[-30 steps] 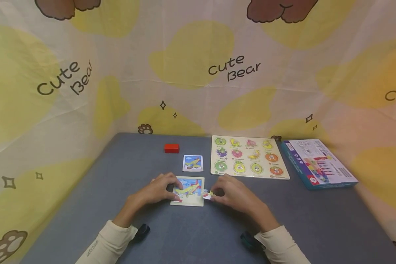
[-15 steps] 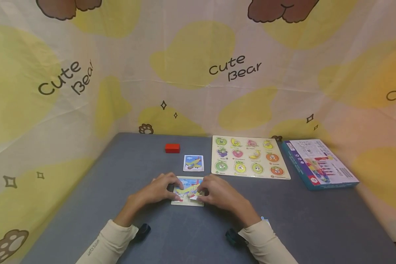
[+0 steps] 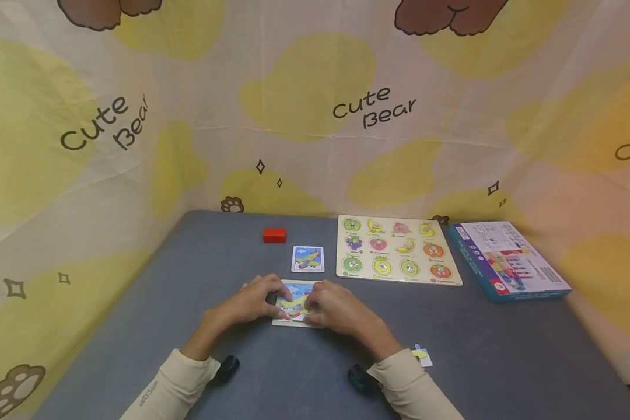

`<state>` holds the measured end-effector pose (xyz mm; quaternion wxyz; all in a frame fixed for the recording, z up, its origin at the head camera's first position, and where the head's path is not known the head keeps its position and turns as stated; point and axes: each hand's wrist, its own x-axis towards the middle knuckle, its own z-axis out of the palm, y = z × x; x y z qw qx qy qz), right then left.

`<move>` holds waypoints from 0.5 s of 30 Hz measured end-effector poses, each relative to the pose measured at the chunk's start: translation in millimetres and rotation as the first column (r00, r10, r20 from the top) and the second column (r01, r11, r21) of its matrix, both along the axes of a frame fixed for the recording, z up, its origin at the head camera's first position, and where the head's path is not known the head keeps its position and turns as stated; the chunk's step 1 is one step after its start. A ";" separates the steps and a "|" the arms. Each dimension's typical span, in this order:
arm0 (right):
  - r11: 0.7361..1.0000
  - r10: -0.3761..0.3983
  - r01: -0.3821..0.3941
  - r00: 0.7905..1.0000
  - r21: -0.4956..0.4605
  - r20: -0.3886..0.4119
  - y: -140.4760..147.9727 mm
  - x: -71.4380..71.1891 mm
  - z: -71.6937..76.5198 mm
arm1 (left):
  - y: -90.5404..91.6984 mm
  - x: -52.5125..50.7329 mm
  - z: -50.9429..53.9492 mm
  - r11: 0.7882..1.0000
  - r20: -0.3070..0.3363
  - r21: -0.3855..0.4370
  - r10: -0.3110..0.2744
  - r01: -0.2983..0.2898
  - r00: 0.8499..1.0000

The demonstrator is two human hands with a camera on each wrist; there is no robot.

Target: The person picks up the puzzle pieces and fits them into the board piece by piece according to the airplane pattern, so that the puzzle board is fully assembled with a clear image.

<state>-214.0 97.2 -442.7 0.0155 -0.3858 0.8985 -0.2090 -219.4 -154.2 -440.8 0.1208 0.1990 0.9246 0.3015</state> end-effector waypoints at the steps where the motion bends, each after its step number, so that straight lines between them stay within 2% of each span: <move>1: 1.000 0.001 -0.001 1.000 0.005 0.001 -0.3 -0.1 -0.4 | 0.0 0.0 0.0 1.000 -0.001 0.001 0.000 0.000 1.000; 9: 1.000 -0.002 0.002 1.000 -0.003 0.026 -0.8 -0.6 -3.5 | -0.2 -0.4 -1.2 1.000 -0.014 0.004 -0.001 0.001 1.000; 15: 1.000 0.000 0.001 1.000 -0.017 0.013 -2.1 0.5 -5.3 | -0.4 -0.5 -0.7 1.000 -0.008 0.001 -0.006 0.006 1.000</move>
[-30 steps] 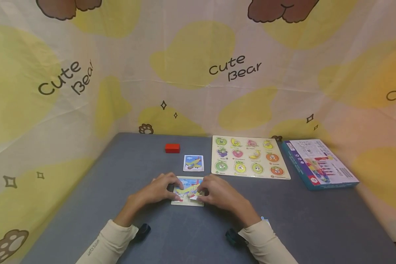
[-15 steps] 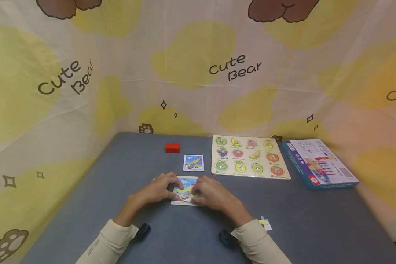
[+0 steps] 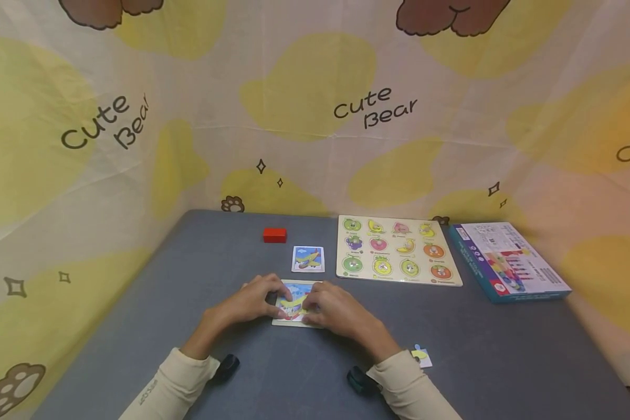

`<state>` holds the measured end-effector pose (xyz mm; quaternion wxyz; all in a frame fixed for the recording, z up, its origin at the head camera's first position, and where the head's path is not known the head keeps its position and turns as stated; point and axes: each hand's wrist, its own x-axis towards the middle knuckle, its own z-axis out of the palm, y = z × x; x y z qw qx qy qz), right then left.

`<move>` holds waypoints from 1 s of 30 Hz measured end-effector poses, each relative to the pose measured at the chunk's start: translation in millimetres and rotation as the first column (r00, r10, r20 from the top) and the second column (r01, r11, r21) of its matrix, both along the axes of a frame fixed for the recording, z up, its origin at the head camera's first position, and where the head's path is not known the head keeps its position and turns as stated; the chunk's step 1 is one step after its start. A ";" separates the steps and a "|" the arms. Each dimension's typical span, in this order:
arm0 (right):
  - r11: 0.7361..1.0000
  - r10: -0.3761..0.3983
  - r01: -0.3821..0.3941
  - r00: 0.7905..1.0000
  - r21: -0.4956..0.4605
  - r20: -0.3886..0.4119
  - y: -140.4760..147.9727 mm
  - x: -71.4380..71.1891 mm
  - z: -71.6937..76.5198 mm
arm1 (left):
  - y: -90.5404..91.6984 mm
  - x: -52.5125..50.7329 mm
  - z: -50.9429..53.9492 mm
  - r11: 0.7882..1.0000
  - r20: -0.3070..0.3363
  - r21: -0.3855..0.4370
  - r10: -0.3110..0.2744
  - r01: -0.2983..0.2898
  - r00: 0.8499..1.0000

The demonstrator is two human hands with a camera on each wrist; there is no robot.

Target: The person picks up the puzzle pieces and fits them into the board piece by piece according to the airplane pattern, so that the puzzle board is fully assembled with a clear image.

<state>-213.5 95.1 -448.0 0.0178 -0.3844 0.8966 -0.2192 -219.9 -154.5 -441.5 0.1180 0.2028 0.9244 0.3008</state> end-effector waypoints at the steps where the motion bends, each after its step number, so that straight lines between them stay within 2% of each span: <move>1: 1.000 -0.002 0.002 1.000 -0.002 -0.007 -0.4 0.2 -0.2 | 0.0 -0.2 0.0 1.000 0.002 -0.001 0.000 0.000 1.000; 6: 1.000 -0.018 0.018 0.999 -0.014 -0.029 -2.9 1.3 -1.4 | 0.0 -1.2 -0.2 1.000 0.005 -0.003 -0.001 0.001 1.000; 13: 0.999 -0.033 0.032 0.999 -0.011 -0.010 -5.0 2.2 -1.5 | -0.2 -0.9 1.8 1.000 0.017 0.005 0.004 -0.004 1.000; 23: 0.999 -0.039 0.039 0.999 -0.006 -0.030 -5.2 3.6 -0.7 | -0.6 -0.1 2.9 1.000 0.031 0.005 0.005 -0.006 1.000; 30: 1.000 -0.009 0.009 0.999 0.000 -0.044 -6.2 3.7 -0.5 | -0.3 -0.5 2.2 1.000 0.037 0.006 0.007 -0.007 0.999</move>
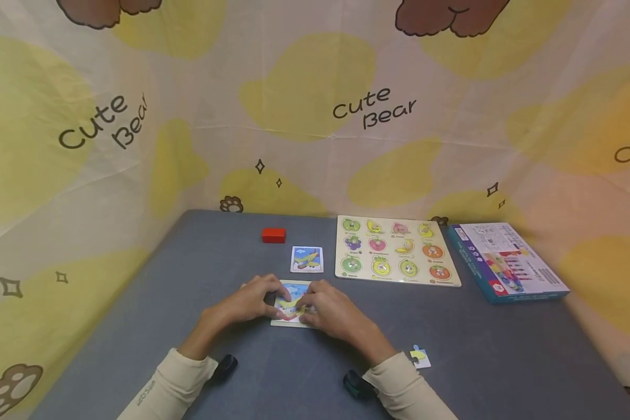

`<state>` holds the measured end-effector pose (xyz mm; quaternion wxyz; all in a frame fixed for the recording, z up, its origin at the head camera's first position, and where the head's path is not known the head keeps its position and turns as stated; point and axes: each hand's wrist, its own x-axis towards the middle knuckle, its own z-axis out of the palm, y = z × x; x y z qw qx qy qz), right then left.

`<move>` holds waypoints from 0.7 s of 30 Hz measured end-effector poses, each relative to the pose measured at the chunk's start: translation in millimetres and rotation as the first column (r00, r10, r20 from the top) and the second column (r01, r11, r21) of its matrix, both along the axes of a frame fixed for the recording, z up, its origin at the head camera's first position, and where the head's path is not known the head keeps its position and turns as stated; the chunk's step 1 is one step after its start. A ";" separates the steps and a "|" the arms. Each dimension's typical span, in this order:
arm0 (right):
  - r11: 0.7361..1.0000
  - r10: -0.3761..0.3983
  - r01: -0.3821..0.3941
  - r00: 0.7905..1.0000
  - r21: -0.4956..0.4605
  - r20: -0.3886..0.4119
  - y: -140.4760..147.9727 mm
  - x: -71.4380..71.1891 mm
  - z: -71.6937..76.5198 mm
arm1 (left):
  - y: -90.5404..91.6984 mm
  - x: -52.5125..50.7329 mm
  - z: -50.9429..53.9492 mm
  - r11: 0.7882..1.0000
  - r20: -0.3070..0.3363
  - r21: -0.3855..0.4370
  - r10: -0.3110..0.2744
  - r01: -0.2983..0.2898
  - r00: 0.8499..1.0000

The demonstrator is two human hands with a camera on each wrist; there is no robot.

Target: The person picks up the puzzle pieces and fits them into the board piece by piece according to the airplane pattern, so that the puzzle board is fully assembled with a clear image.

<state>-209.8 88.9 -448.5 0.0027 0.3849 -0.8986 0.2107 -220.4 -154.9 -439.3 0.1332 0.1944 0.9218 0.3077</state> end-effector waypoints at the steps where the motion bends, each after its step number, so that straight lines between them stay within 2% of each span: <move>1: 1.000 0.011 -0.011 1.000 0.008 -0.010 -0.4 0.1 0.1 | 0.1 0.1 0.1 1.000 -0.002 0.002 0.000 0.000 1.000; 6: 0.998 0.042 -0.038 0.997 0.059 -0.063 -1.7 1.0 0.1 | 0.4 0.4 0.6 1.000 -0.011 0.004 -0.006 0.006 1.000; 10: 0.998 0.037 -0.033 0.997 0.056 -0.074 -1.8 1.5 -0.2 | -0.2 0.3 0.1 1.000 -0.008 0.004 -0.007 0.007 1.000; 13: 1.000 0.012 -0.010 0.999 0.025 -0.053 -2.1 1.3 -1.4 | -0.9 0.2 -0.8 1.000 -0.011 0.002 -0.010 0.010 1.000; 16: 0.999 -0.046 0.046 0.999 -0.013 -0.004 -2.8 1.0 -2.3 | -1.1 0.4 -1.2 1.000 -0.022 -0.007 -0.019 0.019 1.000; 21: 0.990 -0.134 0.137 0.989 -0.039 0.065 -4.0 1.1 -2.9 | 0.4 2.2 0.4 0.999 -0.040 -0.025 -0.037 0.036 0.999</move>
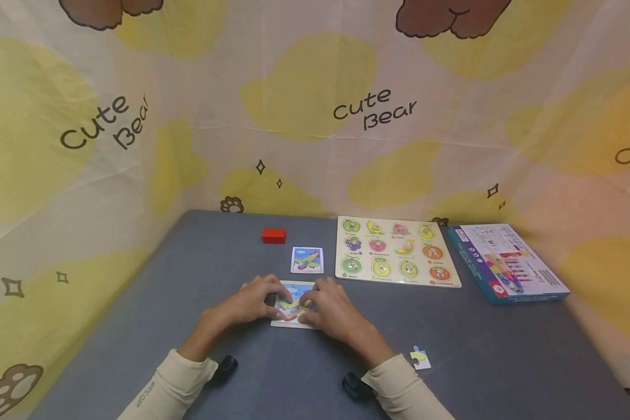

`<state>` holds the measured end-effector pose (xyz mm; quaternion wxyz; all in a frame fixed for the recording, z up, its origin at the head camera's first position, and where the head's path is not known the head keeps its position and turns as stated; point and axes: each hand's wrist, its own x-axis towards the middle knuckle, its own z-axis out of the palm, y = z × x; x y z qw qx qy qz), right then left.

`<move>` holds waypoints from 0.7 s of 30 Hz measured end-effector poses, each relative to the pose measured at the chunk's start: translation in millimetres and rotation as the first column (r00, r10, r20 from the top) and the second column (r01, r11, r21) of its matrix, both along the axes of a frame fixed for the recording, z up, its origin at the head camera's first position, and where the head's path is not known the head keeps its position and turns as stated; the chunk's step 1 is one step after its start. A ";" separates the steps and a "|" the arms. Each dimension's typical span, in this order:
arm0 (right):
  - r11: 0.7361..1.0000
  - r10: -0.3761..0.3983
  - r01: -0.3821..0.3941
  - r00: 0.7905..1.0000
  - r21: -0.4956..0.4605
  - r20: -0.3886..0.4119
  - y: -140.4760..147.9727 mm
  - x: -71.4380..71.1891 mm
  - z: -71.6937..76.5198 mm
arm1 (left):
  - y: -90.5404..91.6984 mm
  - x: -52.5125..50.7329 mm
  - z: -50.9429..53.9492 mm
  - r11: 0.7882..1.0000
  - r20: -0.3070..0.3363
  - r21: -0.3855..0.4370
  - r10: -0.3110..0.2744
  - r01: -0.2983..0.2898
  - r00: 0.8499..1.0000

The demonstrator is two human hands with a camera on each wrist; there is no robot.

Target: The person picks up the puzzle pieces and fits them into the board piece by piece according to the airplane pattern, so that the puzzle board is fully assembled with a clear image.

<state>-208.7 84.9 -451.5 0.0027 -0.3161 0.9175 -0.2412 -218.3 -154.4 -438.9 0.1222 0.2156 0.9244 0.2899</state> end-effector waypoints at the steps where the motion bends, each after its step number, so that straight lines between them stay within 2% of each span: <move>1: 1.000 -0.010 0.010 1.000 -0.003 0.005 -0.4 0.1 -0.2 | 0.6 0.7 0.8 1.000 -0.003 0.001 0.001 -0.001 1.000; 9: 0.999 -0.045 0.045 0.999 -0.020 0.010 -3.7 1.2 -0.7 | 12.8 9.0 1.4 0.995 -0.082 -0.079 0.046 -0.052 0.996; 13: 0.999 -0.048 0.048 0.999 -0.015 0.006 -4.4 1.1 -0.4 | 16.9 12.5 0.6 0.993 -0.121 -0.081 0.072 -0.082 0.990; 21: 0.999 -0.027 0.027 0.999 -0.022 0.023 0.9 -0.3 1.8 | 17.5 12.7 -1.1 0.995 -0.106 -0.036 0.091 -0.095 0.990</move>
